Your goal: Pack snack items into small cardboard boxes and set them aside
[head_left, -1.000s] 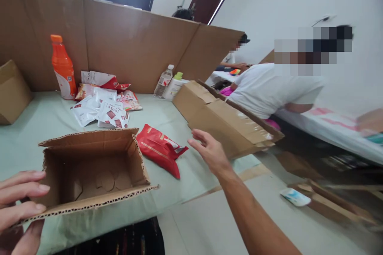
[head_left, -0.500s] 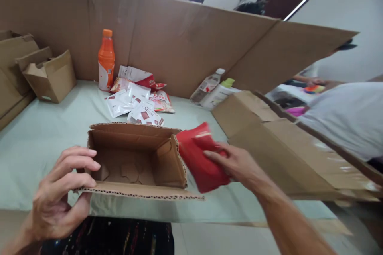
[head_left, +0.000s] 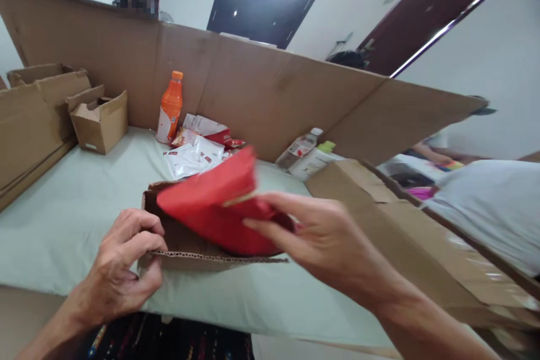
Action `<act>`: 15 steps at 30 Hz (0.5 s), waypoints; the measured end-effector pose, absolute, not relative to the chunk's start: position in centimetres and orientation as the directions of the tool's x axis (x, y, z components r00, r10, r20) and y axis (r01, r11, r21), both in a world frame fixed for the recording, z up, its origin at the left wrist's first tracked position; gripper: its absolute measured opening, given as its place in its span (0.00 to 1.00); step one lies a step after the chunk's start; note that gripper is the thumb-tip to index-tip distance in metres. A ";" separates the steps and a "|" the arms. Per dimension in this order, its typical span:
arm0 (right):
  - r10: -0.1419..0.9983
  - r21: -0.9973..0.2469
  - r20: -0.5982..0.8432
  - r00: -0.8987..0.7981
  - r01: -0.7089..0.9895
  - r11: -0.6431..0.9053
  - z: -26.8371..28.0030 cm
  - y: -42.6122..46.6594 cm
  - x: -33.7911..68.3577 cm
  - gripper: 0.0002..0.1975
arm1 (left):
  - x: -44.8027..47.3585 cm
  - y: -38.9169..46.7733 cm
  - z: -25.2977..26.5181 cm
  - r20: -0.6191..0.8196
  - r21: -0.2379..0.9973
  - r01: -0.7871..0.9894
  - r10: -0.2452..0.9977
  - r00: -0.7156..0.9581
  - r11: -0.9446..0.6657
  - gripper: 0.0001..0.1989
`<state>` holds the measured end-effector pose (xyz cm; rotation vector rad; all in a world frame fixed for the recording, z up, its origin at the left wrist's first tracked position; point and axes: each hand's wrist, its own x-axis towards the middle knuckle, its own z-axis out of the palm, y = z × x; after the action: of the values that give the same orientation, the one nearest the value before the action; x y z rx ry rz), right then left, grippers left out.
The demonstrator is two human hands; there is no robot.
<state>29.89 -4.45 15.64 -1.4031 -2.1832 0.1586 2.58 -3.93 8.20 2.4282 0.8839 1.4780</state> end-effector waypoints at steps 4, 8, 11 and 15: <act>0.861 -0.179 -0.121 -0.494 0.864 0.471 14.8 -2.1 26.0 0.11 | 1.1 -4.4 8.1 0.705 0.438 0.411 0.589 0.395 -0.800 0.13; 0.791 -0.186 -0.319 -0.522 0.853 0.487 13.8 -0.3 23.3 0.12 | -0.8 -4.2 8.4 0.570 0.410 0.453 0.610 0.550 -0.792 0.11; 0.691 -0.251 -0.415 -0.592 0.804 0.538 13.8 -0.2 22.7 0.14 | -1.7 -3.3 9.2 0.422 0.308 0.472 0.563 0.710 -0.826 0.09; 0.685 -0.354 -0.340 -0.644 0.763 0.541 15.5 -1.8 24.4 0.18 | -1.2 -1.6 10.5 0.301 0.238 0.453 0.508 0.807 -0.859 0.14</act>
<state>24.41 -1.79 15.55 -1.3721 -2.8962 0.7975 -1.19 -1.56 10.52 2.8376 0.7600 0.5388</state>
